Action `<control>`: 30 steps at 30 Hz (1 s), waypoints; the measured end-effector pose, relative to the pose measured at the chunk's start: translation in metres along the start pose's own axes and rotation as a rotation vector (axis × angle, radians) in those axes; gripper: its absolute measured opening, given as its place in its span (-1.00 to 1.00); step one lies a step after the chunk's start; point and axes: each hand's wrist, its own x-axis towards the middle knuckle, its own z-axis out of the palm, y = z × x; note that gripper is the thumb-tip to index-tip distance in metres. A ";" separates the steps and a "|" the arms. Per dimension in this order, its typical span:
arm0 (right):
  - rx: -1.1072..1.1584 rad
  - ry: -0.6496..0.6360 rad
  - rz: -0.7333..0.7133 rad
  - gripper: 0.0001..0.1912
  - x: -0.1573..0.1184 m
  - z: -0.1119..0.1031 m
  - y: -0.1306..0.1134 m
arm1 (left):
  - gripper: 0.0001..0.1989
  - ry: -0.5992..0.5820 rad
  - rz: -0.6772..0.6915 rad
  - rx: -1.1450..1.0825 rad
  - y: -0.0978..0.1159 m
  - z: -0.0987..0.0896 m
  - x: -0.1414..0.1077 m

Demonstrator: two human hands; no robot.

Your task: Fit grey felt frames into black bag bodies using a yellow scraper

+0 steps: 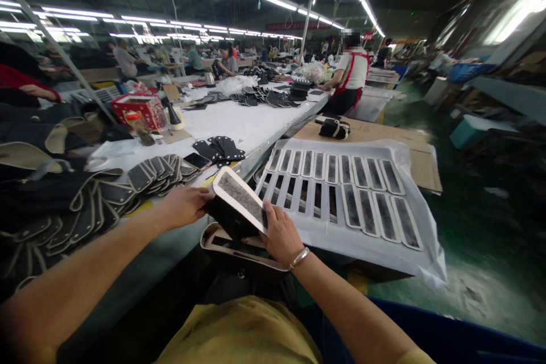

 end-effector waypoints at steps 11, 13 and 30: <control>0.232 -0.072 0.066 -0.26 0.005 -0.016 -0.010 | -0.68 -0.040 -0.031 -0.707 -0.024 -0.039 -0.018; 0.355 -0.034 0.074 -0.27 0.006 -0.019 -0.007 | -0.49 0.106 -0.040 -1.110 -0.026 -0.034 -0.024; 0.253 -0.149 0.133 -0.27 -0.010 -0.016 0.014 | -0.58 0.113 -0.098 -0.954 0.062 0.093 0.013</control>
